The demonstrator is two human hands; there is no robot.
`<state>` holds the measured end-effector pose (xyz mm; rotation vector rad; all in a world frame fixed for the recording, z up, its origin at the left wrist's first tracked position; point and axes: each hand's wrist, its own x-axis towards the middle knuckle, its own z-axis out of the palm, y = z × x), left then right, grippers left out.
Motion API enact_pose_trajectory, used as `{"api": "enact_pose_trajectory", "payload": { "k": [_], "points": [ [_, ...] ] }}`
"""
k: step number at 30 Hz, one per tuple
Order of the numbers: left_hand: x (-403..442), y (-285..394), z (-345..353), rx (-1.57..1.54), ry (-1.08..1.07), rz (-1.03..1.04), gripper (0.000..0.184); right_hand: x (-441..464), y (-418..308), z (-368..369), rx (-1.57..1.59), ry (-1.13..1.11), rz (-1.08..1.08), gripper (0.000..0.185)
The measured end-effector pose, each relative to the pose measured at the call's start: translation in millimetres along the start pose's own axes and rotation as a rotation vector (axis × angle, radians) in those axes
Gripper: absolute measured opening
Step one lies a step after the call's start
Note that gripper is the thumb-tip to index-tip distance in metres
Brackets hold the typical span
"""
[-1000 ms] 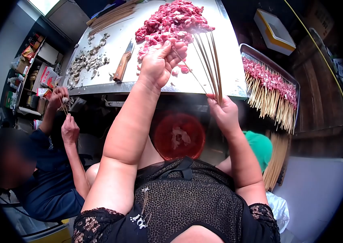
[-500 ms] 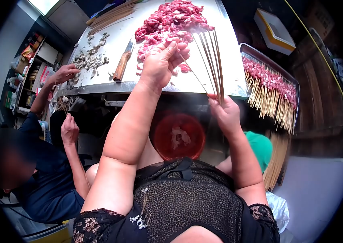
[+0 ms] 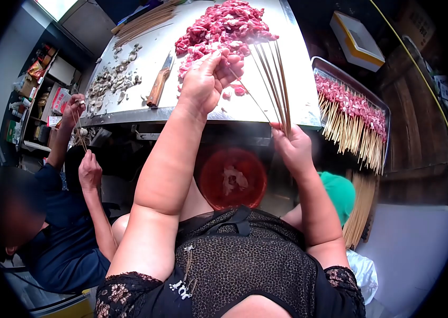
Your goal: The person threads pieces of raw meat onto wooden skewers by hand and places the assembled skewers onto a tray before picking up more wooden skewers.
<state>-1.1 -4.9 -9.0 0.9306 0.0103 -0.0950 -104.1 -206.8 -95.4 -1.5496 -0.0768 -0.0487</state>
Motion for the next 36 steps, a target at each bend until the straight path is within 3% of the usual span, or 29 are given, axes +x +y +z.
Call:
{"api": "enact_pose_trajectory", "payload": {
  "k": [9,15,19,20,23,27,29,31,33,35,36],
  "points": [
    [-7,-6,2,0.053,-0.069,-0.006,0.026,2,2,4,-0.009,0.003,-0.044,0.016],
    [-14,-16,9,0.271,-0.277,-0.239,0.029,5,-9,6,0.075,0.01,0.02,0.017],
    [4,-2,-3,0.807,-0.064,0.12,0.024,10,-12,-3,0.183,0.088,-0.044,0.02],
    [13,-1,-13,1.131,-0.027,0.245,0.02,11,-12,-5,0.221,0.092,-0.039,0.02],
    [11,-3,-15,1.385,-0.021,0.268,0.016,12,-9,-7,0.246,0.093,-0.043,0.02],
    [13,-24,-14,1.676,-0.318,0.72,0.018,10,-6,-8,0.197,0.085,-0.053,0.019],
    [13,-25,-11,1.762,-0.317,0.678,0.019,8,-6,-8,0.178,0.088,-0.049,0.019],
    [14,-18,-7,1.897,-0.346,0.309,0.02,6,-9,-8,0.179,0.096,-0.044,0.018],
    [11,-11,-3,1.923,-0.306,0.225,0.019,5,-10,-9,0.171,0.102,-0.044,0.018],
    [7,-4,-3,1.779,-0.14,0.225,0.015,3,-10,-10,0.164,0.103,-0.041,0.018],
    [3,3,0,1.388,-0.083,0.076,0.013,2,-10,-10,0.172,0.094,-0.032,0.018]
  ]
}}
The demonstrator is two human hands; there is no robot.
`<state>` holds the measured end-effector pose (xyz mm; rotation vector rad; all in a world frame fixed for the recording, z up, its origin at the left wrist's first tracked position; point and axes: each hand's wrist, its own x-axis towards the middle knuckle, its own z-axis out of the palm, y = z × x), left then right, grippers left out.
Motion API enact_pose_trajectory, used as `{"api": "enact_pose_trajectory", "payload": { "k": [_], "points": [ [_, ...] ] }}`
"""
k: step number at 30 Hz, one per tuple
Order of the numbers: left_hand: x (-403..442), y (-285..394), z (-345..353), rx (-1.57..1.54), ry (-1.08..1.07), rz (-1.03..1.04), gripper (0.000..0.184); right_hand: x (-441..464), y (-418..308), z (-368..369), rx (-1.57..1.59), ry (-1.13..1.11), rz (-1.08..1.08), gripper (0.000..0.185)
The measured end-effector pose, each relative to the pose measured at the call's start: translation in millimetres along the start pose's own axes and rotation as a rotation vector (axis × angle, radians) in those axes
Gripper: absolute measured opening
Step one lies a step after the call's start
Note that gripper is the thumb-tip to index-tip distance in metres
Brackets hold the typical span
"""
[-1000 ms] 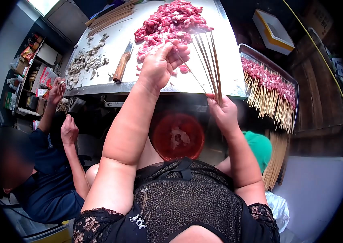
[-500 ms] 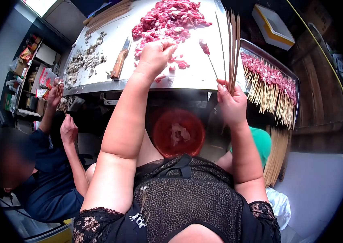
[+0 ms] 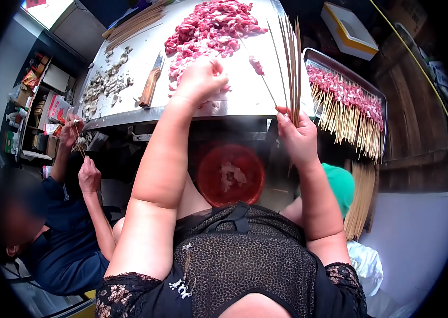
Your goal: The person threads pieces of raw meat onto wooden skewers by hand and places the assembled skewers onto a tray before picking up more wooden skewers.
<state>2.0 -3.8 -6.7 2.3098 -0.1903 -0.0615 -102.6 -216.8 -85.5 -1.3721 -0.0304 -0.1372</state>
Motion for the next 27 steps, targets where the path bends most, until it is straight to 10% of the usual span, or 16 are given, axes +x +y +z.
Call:
{"api": "enact_pose_trajectory", "payload": {
  "k": [7,27],
  "points": [
    [6,-26,-26,-1.061,0.066,-0.102,0.015,-5,1,6,-0.057,-0.068,0.033,0.017],
    [4,-28,-20,-1.128,0.149,-0.049,0.026,-8,1,18,-0.231,-0.138,0.053,0.016]
  ]
}}
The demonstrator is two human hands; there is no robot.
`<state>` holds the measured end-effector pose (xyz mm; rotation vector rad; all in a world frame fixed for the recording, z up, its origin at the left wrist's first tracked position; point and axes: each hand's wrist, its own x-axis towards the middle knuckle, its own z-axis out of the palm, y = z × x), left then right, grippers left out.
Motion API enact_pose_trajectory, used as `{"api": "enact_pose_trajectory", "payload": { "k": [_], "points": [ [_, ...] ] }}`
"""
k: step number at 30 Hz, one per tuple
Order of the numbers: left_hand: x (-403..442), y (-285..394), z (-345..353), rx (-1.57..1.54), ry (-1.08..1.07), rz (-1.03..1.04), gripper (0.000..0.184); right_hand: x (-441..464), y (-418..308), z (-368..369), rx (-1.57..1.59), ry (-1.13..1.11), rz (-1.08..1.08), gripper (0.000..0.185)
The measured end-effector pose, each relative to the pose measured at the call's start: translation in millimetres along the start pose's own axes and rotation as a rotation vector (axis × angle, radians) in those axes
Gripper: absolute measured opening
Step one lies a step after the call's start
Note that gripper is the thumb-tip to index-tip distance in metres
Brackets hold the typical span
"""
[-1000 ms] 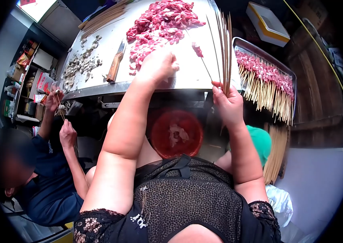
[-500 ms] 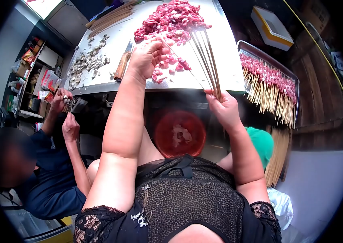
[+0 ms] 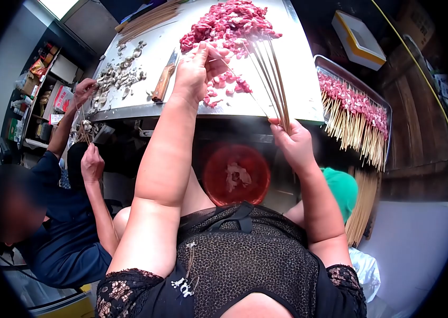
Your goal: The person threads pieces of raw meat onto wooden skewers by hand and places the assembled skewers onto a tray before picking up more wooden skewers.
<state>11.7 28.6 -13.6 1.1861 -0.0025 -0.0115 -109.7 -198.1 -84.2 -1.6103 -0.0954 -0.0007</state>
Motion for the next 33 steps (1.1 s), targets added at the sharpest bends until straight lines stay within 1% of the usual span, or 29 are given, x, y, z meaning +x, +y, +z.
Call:
{"api": "enact_pose_trajectory", "payload": {
  "k": [4,6,10,12,16,18,19,21,24,28,30,33],
  "points": [
    [-4,4,5,0.008,-0.009,-0.035,0.026,1,0,0,0.021,0.018,0.015,0.016],
    [-4,1,6,0.061,-0.062,-0.023,0.026,1,1,0,0.016,0.022,0.006,0.016],
    [-3,-3,4,0.079,-0.077,0.004,0.026,1,3,-1,0.001,0.035,-0.024,0.016],
    [-4,-3,5,-0.018,-0.085,-0.046,0.025,1,2,-1,-0.003,0.037,-0.03,0.016],
    [-8,1,10,-0.011,-0.094,-0.099,0.026,0,0,-2,-0.033,0.051,-0.039,0.016],
    [-10,2,12,-0.06,-0.08,-0.135,0.027,0,-1,-3,-0.044,0.052,-0.039,0.016],
    [-8,0,10,-0.061,-0.079,-0.136,0.027,0,-1,-4,-0.056,0.053,-0.037,0.016],
    [-4,-3,8,-0.148,-0.004,-0.044,0.028,0,-2,-4,-0.06,0.048,-0.042,0.016],
    [-4,0,9,-0.153,0.028,-0.026,0.028,-1,-2,-5,-0.069,0.045,-0.044,0.016],
    [-6,2,11,-0.138,0.035,-0.02,0.029,-2,-6,-6,-0.097,0.047,-0.031,0.016],
    [-5,1,11,-0.093,-0.002,-0.007,0.028,-2,-6,-7,-0.091,0.036,-0.026,0.016],
    [-8,-1,13,-0.105,-0.035,-0.016,0.026,-1,-3,-7,-0.067,0.034,-0.028,0.016]
  ]
}}
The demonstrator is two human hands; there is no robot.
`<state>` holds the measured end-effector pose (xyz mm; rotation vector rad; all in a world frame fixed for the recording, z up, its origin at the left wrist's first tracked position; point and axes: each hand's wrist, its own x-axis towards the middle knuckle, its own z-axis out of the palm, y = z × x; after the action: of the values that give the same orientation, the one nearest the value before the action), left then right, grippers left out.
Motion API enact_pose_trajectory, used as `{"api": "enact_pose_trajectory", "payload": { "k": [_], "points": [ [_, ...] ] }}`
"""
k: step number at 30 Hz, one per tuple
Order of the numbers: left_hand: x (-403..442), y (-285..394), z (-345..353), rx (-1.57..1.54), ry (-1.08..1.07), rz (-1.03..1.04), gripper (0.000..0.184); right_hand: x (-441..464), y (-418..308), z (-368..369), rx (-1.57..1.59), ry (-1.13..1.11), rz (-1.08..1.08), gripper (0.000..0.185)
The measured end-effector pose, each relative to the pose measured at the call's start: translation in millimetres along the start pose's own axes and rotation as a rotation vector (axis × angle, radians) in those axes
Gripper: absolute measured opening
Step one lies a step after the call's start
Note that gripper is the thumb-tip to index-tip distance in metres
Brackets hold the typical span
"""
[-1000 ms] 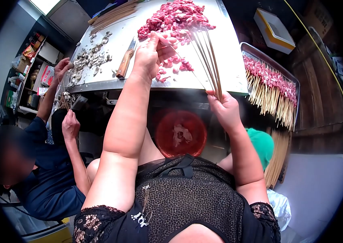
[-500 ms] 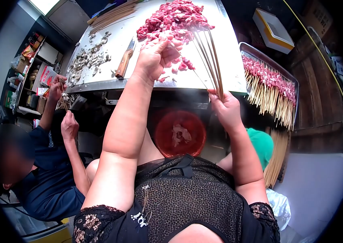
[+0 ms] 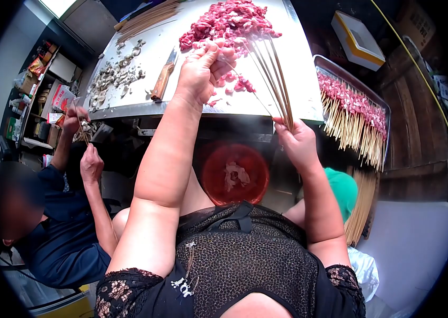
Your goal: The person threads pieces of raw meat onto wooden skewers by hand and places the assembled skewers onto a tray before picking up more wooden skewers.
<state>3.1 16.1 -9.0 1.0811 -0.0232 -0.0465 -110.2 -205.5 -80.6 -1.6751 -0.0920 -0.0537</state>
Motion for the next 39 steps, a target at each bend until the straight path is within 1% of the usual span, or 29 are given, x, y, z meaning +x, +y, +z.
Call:
{"api": "enact_pose_trajectory", "payload": {
  "k": [4,6,9,13,15,19,21,22,24,27,31,35,37,39],
  "points": [
    [-5,0,7,-0.048,0.03,-0.052,0.023,0,4,1,-0.011,0.017,-0.046,0.016],
    [-6,-2,6,-0.127,0.016,-0.082,0.022,0,4,1,-0.006,0.022,-0.048,0.016],
    [-7,-1,5,-0.117,-0.007,-0.113,0.022,1,5,1,0.006,0.029,-0.05,0.016],
    [-7,-4,7,-0.074,-0.012,-0.095,0.023,0,-2,0,-0.004,0.035,-0.03,0.016],
    [-9,-6,10,-0.006,-0.026,-0.058,0.022,0,-3,-1,0.009,0.029,-0.026,0.016],
    [-13,-11,15,-0.037,-0.048,-0.061,0.022,2,0,-2,0.025,0.025,-0.04,0.016],
    [-15,-8,16,0.037,-0.098,-0.077,0.023,2,2,-2,0.051,0.025,-0.027,0.016],
    [-14,-8,15,0.037,-0.099,-0.077,0.023,2,3,-3,0.077,0.025,-0.014,0.016],
    [-11,-9,14,0.026,-0.144,-0.003,0.025,2,0,-2,0.084,0.025,-0.014,0.016],
    [-11,-8,13,-0.049,-0.114,0.007,0.026,2,1,-1,0.095,0.021,-0.018,0.016],
    [-12,-6,14,0.012,-0.089,-0.027,0.025,2,2,-1,0.085,0.01,-0.019,0.016],
    [-13,-10,16,0.017,-0.134,-0.061,0.022,3,2,0,0.101,0.004,-0.009,0.016],
    [-15,-15,20,0.011,-0.148,-0.088,0.021,4,-2,1,0.173,-0.009,0.054,0.017],
    [-18,-21,27,-0.012,-0.174,-0.094,0.02,7,1,2,0.213,-0.014,0.072,0.017]
  ]
}}
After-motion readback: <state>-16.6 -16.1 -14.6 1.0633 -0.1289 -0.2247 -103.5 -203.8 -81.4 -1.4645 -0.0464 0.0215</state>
